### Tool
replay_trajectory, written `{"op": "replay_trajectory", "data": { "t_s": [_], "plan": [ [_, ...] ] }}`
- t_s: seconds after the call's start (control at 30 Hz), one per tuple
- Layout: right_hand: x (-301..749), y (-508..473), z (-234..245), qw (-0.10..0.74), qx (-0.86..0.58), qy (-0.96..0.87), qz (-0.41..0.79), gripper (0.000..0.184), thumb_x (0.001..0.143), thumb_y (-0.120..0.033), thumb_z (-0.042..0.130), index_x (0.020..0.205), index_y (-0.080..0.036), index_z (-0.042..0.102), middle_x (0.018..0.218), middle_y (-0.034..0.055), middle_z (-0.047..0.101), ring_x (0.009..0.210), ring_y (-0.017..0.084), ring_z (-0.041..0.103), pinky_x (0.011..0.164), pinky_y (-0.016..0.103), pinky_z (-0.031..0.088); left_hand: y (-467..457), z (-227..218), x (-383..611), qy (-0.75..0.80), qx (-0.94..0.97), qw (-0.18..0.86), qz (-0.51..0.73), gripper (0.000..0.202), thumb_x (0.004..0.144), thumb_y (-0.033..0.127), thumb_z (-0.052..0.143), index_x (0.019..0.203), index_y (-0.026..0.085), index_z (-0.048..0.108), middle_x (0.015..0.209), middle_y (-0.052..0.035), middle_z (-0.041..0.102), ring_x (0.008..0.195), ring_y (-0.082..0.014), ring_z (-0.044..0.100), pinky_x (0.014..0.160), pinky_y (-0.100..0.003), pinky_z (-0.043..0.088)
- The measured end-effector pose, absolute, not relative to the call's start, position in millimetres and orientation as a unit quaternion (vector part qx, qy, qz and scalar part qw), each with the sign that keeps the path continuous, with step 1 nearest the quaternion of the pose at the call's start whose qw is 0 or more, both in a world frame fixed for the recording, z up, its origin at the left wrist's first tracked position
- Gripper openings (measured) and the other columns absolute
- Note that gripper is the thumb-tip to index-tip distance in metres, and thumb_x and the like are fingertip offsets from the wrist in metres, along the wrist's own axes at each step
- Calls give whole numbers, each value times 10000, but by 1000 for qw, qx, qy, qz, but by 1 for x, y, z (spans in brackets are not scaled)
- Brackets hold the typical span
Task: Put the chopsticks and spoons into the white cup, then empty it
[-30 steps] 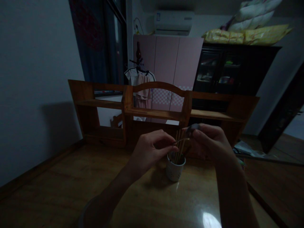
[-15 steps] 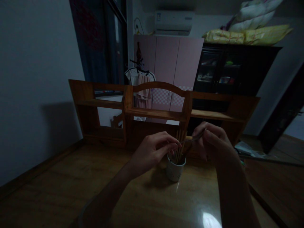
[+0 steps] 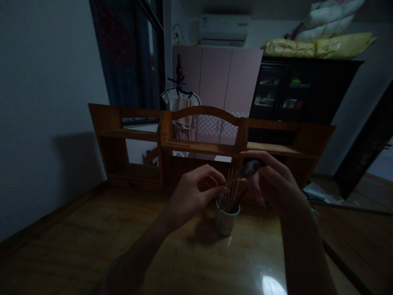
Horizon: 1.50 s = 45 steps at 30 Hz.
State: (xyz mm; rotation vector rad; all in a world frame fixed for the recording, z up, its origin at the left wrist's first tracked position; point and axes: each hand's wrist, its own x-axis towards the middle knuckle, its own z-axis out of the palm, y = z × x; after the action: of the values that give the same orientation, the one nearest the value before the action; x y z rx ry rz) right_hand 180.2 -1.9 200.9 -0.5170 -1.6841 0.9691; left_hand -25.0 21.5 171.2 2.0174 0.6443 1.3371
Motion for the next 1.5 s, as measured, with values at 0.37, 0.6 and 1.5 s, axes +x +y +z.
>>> {"op": "replay_trajectory", "data": {
  "t_s": [0.37,0.6,1.5],
  "plan": [
    [179,-7,202,518,-234,-702,428,439,878,-485,622,1211,-205,563,541,-25,559,401,117,494,385,204,401,22,171,-26,261,762,293,515,165,783,295,722,806,178,607,811,1,619,761,-138,611,689,-244,508],
    [180,-8,203,515,-240,-695,440,409,884,-442,627,1213,-207,567,632,-9,598,410,112,524,370,196,424,23,170,-27,251,756,289,530,165,764,268,748,793,175,615,821,6,585,798,-138,610,723,-243,529],
    [183,0,196,515,-175,-721,430,366,954,-376,551,1251,-162,532,545,-13,572,403,98,505,404,174,404,26,173,-27,224,775,226,546,179,966,166,456,921,163,629,849,-5,612,789,-108,603,738,-217,451]
  ]
}}
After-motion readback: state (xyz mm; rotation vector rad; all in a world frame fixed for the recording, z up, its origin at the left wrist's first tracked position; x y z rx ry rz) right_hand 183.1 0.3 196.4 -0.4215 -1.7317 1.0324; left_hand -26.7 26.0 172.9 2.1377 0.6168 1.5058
